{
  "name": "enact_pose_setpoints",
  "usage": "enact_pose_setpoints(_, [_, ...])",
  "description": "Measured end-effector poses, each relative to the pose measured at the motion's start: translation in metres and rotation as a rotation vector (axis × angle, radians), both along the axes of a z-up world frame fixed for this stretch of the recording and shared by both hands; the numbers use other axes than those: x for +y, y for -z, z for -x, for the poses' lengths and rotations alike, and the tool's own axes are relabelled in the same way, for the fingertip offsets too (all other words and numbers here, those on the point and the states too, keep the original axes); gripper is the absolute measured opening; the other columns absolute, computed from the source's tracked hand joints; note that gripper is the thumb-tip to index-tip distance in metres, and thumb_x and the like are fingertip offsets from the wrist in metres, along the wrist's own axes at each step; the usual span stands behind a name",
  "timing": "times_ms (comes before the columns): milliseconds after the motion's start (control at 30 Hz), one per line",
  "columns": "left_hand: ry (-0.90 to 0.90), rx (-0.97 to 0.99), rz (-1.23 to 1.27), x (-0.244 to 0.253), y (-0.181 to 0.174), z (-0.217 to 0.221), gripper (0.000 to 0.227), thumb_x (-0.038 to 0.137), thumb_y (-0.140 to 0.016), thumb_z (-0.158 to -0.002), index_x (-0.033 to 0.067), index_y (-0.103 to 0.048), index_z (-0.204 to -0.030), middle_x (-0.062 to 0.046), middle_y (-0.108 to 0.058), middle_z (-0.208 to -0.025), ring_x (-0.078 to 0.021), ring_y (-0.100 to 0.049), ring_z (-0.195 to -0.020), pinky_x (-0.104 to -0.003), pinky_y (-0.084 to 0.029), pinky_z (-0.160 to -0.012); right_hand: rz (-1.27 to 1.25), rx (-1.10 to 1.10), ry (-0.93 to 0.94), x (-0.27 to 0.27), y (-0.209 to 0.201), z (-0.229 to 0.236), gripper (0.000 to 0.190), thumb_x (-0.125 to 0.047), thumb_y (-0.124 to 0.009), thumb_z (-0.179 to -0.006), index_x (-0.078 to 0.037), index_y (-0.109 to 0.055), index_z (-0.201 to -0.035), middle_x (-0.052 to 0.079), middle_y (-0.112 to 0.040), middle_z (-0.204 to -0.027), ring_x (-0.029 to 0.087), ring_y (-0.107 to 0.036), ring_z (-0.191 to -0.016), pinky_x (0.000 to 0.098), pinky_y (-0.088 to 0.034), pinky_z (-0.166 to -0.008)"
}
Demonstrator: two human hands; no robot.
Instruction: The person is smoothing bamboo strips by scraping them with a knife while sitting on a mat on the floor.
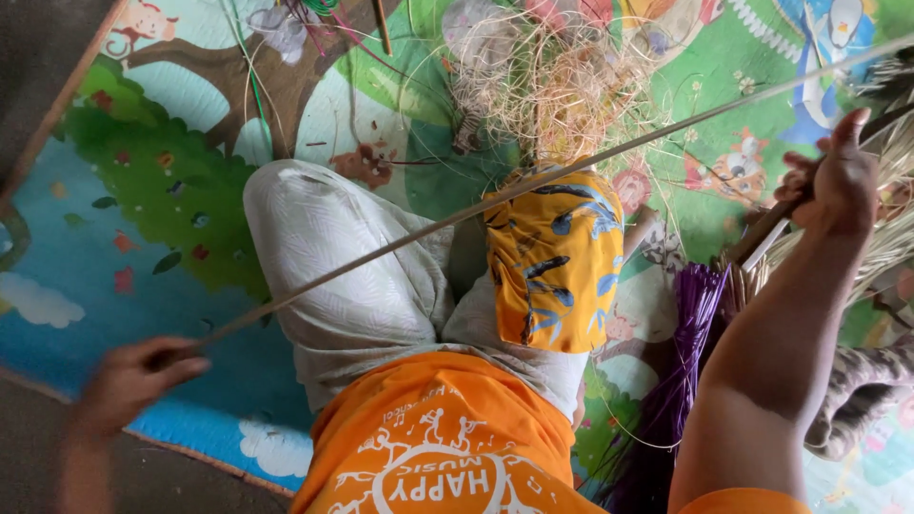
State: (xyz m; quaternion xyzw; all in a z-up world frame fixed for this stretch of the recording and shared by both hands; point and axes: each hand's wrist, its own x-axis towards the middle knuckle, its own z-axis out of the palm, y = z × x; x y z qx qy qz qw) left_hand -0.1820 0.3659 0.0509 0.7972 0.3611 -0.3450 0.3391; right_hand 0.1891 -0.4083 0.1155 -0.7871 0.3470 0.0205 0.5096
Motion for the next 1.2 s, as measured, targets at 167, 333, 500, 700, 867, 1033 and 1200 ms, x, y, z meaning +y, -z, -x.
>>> enact_pose_setpoints(167, [0.081,-0.474,0.297,-0.125,0.029,-0.069,0.025,0.023,-0.066,-0.096,0.0022,-0.073,-0.107,-0.003,-0.064,-0.070,-0.0137,-0.049,-0.060,-0.031,-0.043,-0.055,-0.036,0.137,0.084,0.045,0.012,0.043,0.043,-0.048,-0.030,-0.112,-0.016,-0.046,-0.135,-0.004,-0.059,-0.086,0.002,-0.049,-0.056,0.0190,-0.042,-0.043])
enact_pose_setpoints(333, [0.451,-0.749,-0.086,-0.130,0.029,-0.082,0.022,0.031,-0.065,-0.102,0.0122,-0.065,-0.090,-0.012,-0.065,-0.065,-0.0359,-0.065,-0.060,-0.045,-0.050,-0.055,-0.074,0.135,0.074,0.038,0.082,0.095,0.028,-0.044,-0.052,-0.113,-0.015,-0.052,-0.112,0.004,-0.060,-0.083,0.010,-0.052,-0.054,0.0224,-0.044,-0.041])
enact_pose_setpoints(500, [0.468,-0.938,-0.088,-0.132,0.040,-0.081,0.034,0.027,-0.067,-0.105,0.0135,-0.061,-0.075,-0.010,-0.061,-0.059,-0.0342,-0.069,-0.062,-0.039,-0.054,-0.054,-0.131,0.016,0.099,0.042,0.125,0.133,0.030,-0.041,-0.060,-0.111,-0.013,-0.053,-0.109,0.011,-0.062,-0.080,0.017,-0.058,-0.054,0.0252,-0.049,-0.042])
enact_pose_setpoints(700, [0.411,-1.038,0.118,-0.201,0.033,-0.113,0.020,0.017,-0.064,-0.104,0.0117,-0.067,-0.085,-0.012,-0.066,-0.065,-0.0354,-0.072,-0.067,-0.041,-0.057,-0.059,-0.316,-0.014,0.116,0.069,0.129,0.151,0.035,-0.031,-0.064,-0.109,-0.005,-0.047,-0.125,0.009,-0.059,-0.083,0.015,-0.055,-0.056,0.0250,-0.048,-0.042])
enact_pose_setpoints(867, [0.345,-1.099,0.302,-0.253,0.038,-0.131,0.024,0.018,-0.062,-0.106,0.0102,-0.067,-0.084,-0.009,-0.066,-0.064,-0.0307,-0.072,-0.063,-0.037,-0.058,-0.059,-0.214,-0.104,0.050,0.082,0.130,0.158,0.032,-0.026,-0.068,-0.108,-0.003,-0.051,-0.122,0.010,-0.058,-0.080,0.013,-0.054,-0.050,0.0252,-0.047,-0.039])
enact_pose_setpoints(1033, [0.401,-1.048,0.376,-0.304,0.051,-0.148,0.025,0.015,-0.062,-0.104,0.0048,-0.064,-0.081,-0.019,-0.064,-0.066,-0.0390,-0.071,-0.067,-0.045,-0.056,-0.056,-0.028,-0.184,-0.025,0.119,0.125,0.164,0.027,-0.022,-0.068,-0.107,-0.001,-0.055,-0.119,0.007,-0.058,-0.080,0.011,-0.057,-0.053,0.0237,-0.050,-0.042])
enact_pose_setpoints(1200, [0.441,-0.752,0.522,-0.338,0.031,-0.166,0.018,0.009,-0.055,-0.103,0.0001,-0.067,-0.111,-0.028,-0.074,-0.087,-0.0475,-0.073,-0.088,-0.055,-0.060,-0.072,0.296,-0.004,-0.101,0.147,0.127,0.166,0.042,-0.044,-0.074,-0.103,-0.015,-0.057,-0.127,0.014,-0.070,-0.091,0.024,-0.070,-0.072,0.0356,-0.059,-0.058])
